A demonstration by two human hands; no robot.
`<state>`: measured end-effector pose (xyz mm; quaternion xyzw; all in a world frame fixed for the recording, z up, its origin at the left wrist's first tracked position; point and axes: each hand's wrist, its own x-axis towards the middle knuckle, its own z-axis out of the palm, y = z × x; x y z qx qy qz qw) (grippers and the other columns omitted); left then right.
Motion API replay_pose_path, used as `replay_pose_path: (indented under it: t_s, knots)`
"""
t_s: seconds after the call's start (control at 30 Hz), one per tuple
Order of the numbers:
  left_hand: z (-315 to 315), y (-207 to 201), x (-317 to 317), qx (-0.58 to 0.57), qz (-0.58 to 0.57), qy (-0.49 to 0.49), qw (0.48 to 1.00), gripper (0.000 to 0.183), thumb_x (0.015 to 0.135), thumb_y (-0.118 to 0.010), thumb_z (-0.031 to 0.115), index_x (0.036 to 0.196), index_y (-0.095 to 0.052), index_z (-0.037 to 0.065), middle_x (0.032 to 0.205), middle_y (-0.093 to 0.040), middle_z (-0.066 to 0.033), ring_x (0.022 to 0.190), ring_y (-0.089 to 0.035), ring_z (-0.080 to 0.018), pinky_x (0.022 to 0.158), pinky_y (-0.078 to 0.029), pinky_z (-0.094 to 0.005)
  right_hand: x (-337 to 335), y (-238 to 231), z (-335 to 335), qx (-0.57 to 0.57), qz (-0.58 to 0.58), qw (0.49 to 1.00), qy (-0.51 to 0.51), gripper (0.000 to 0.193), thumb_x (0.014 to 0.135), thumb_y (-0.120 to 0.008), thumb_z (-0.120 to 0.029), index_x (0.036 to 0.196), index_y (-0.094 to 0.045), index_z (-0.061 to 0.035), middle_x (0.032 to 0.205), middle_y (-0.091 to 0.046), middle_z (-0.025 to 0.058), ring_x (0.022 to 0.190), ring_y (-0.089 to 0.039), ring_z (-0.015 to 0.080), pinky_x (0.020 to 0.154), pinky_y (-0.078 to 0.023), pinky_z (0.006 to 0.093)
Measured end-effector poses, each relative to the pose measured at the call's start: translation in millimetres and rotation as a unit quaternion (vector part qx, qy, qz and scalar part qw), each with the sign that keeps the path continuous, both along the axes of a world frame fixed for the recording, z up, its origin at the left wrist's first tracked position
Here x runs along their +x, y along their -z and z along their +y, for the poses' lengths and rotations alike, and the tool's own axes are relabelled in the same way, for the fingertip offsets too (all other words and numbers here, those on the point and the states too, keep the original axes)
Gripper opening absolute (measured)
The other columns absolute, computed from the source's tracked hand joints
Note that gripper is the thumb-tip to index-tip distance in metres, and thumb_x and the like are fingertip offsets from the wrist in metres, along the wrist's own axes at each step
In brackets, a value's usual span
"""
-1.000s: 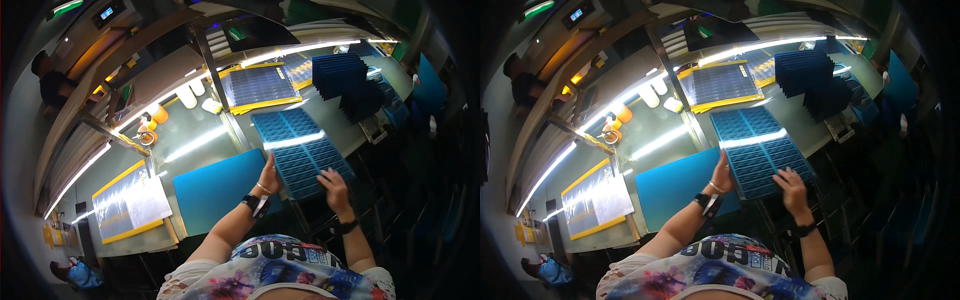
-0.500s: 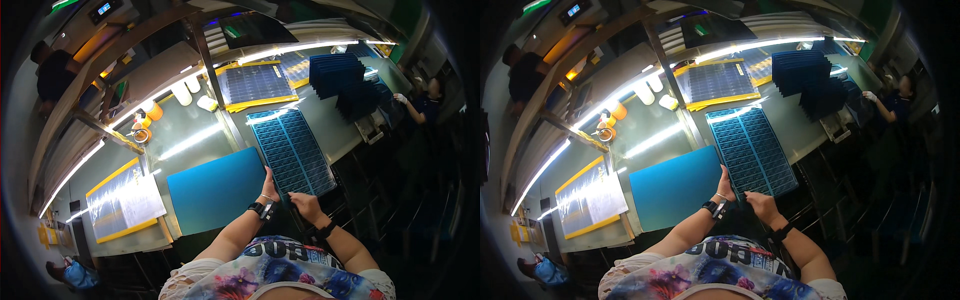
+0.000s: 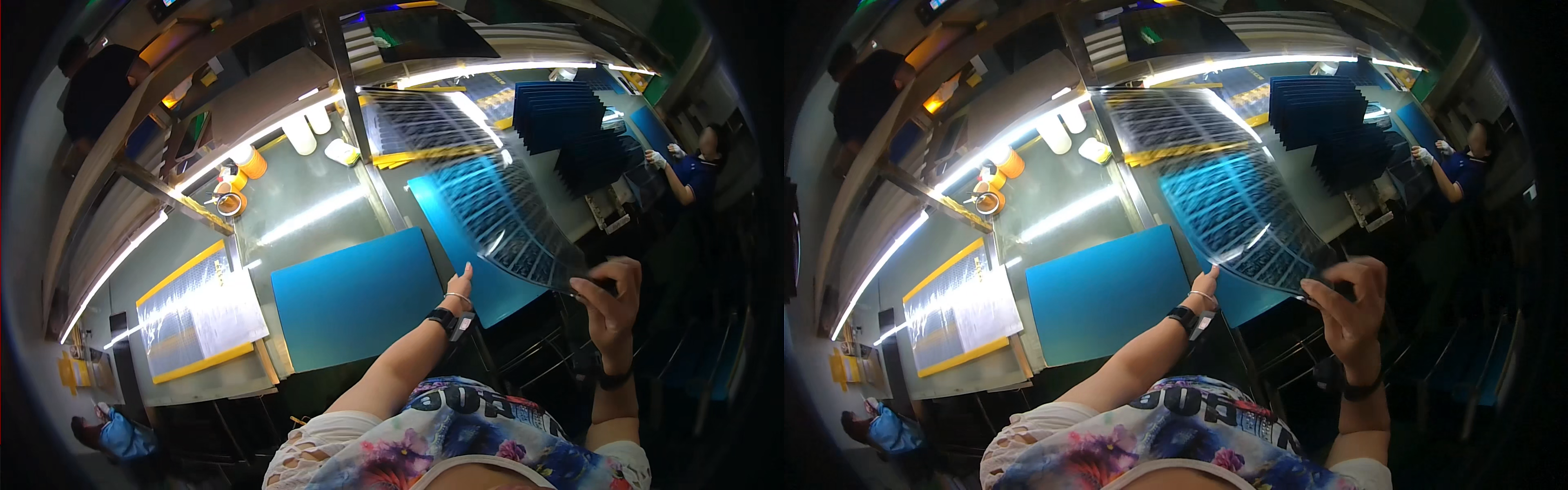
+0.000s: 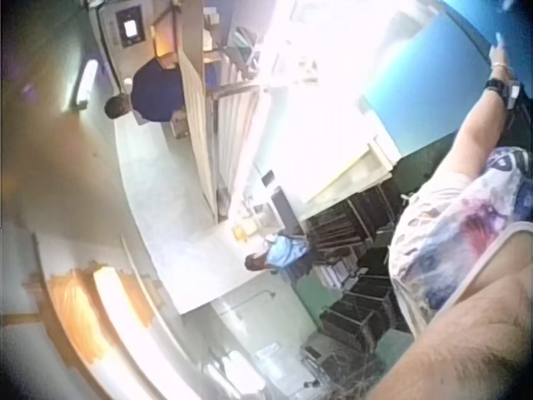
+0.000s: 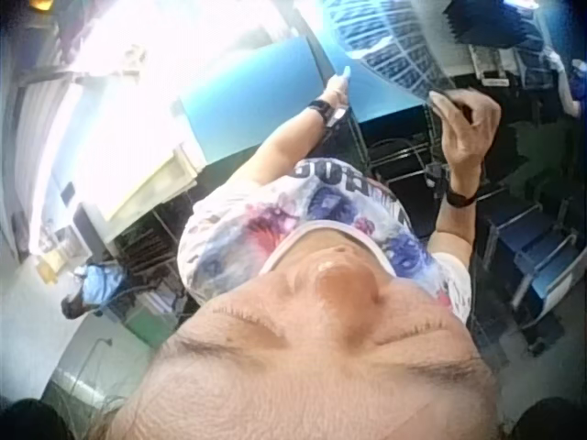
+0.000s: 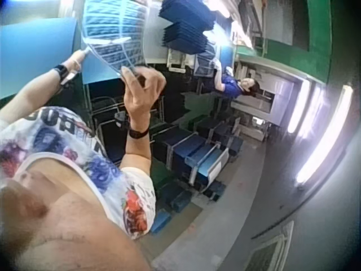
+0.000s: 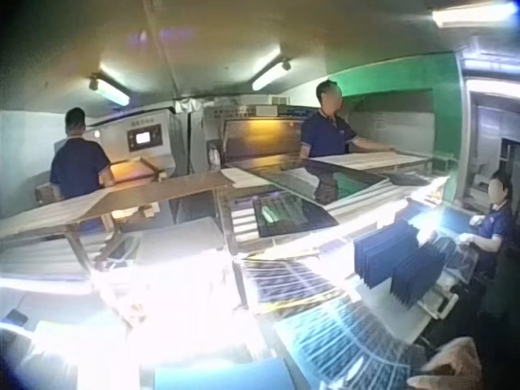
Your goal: Inspecting and sorting electronic or metal grid panels and placing them into vertical storage racks.
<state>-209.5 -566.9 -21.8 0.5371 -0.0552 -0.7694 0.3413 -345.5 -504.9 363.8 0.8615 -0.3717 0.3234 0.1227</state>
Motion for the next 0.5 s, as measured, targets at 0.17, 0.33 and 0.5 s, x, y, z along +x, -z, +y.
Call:
replay_pose_path:
  t_s: [0.17, 0.33, 0.5]
  knots:
    - [13.2, -7.3, 88.7, -0.191, 0.192, 0.025, 0.962, 0.069, 0.084, -0.039, 0.057, 0.133, -0.03, 0.009, 0.139, -0.027, -0.0153, 0.126, -0.028, -0.0308, 0.102, -0.019, -0.0553, -52.9, 42.4, 12.5, 0.127, 0.028, 0.987, 0.096, 0.019, 0.068, -0.062, 0.001, 0.087, -0.065, -0.0028, 0.063, -0.051, 0.0028, 0.06, -0.05, 0.0174, 0.067, -0.041, 0.03]
    - [-5.0, -85.1, 227.5, -0.251, 0.394, -0.05, 0.883, 0.079, 0.075, -0.039, 0.071, 0.119, -0.045, 0.006, 0.125, -0.045, -0.0165, 0.117, -0.042, -0.0331, 0.098, -0.033, -0.0482, -66.9, 121.6, 6.4, 0.311, -0.166, 0.935, 0.024, 0.025, 0.076, -0.064, -0.014, 0.097, -0.061, -0.0005, 0.084, -0.063, 0.01, 0.072, -0.058, 0.018, 0.065, -0.046, 0.0274]
    - [-20.7, -49.3, 240.7, -0.074, 0.061, 0.177, 0.979, 0.029, 0.086, -0.055, 0.028, 0.104, -0.058, 0.006, 0.098, -0.061, -0.0069, 0.08, -0.062, -0.0222, 0.069, -0.053, -0.0357, -49.8, 190.4, 10.7, 0.484, -0.307, 0.808, 0.138, 0.028, 0.08, -0.055, -0.001, 0.107, -0.055, 0.0018, 0.074, -0.058, 0.0037, 0.058, -0.051, 0.007, 0.057, -0.045, 0.0217]
